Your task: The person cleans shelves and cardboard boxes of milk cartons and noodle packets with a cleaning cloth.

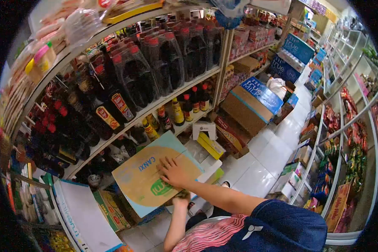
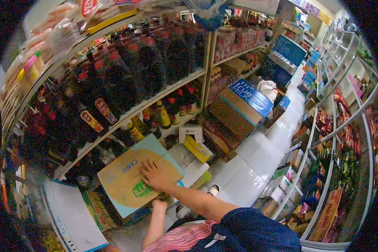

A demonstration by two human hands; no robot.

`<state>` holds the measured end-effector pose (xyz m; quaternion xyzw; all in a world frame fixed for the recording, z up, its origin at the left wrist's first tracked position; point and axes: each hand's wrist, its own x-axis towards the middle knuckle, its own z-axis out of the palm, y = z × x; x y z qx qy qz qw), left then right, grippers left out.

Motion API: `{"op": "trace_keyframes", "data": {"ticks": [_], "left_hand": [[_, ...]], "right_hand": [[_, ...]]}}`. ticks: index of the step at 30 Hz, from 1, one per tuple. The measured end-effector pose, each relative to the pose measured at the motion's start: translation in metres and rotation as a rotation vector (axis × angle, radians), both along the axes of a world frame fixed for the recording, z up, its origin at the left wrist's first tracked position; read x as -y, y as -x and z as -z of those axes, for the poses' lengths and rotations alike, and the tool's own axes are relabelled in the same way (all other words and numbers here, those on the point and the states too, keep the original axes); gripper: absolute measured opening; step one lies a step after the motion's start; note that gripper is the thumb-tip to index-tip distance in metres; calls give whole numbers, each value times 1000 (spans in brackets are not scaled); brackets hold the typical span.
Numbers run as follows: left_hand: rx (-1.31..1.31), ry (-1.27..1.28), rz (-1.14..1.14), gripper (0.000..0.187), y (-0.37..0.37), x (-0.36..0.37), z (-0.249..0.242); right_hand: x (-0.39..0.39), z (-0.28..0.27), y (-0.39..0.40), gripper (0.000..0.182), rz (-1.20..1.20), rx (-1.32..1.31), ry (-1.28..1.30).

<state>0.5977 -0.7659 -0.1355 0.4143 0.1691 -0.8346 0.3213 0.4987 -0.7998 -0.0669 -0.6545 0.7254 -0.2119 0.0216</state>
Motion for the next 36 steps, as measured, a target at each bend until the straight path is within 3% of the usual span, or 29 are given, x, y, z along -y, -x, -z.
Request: {"op": "trace_keyframes", "data": {"ticks": [3,6,8,9,11,13,16,18,20,22,24,26,27,28,29,30,31,32,33,34,35,36], "left_hand": [[-293,161,245,45,41,-21,25],[-392,108,164,45,74,-35,-16],[-332,165,258,44,92,-38,-30],[-283,228,347,44,101,-40,-35],[-181,350,522,43,117,-45,-43],[-55,457,677,42,125,-49,-49],[325,776,1034,40,131,-31,-55],[842,1336,1420,40,134,4,-71],[970,1489,1577,42,143,37,-109],[1183,1543,1315,43,149,69,-128],[1706,1773,998,42,139,126,-86],[2184,2030,800,43,123,178,-48],[2191,2025,807,43,124,179,-51],[2158,1859,959,45,123,178,-55],[2113,1687,1096,48,122,177,-58],[2117,1674,1098,48,121,179,-56],[2122,1598,1202,51,120,184,-52],[2121,1520,1304,55,118,187,-47],[2121,1515,1297,55,113,189,-40],[2110,1598,1245,55,107,190,-31],[2102,1692,1171,56,103,192,-21],[2100,1523,1335,58,98,195,-10]], "right_hand": [[-5,8,10,40,-88,239,85],[-52,8,30,36,-134,407,52],[-101,-24,41,34,177,390,-133],[-118,-19,52,34,188,396,-134],[-145,-6,65,39,329,304,108],[-149,-14,78,39,387,403,219],[-138,10,92,37,487,700,459],[-122,2,99,33,673,1272,517],[-107,-10,118,28,727,1173,479],[-91,18,120,29,680,1263,472],[-79,59,111,30,640,1341,479],[-76,95,94,34,439,1298,212],[-79,94,90,35,407,1320,250],[-81,93,91,35,404,1326,245],[-84,94,96,34,503,1542,118],[-86,96,99,33,601,1749,-23],[-82,102,100,33,597,1748,-30],[-78,112,99,35,525,1527,5],[-74,118,97,38,450,1304,40],[-68,118,94,38,441,1293,45],[-57,117,90,40,389,1106,126],[-32,116,97,42,322,910,239]]}}
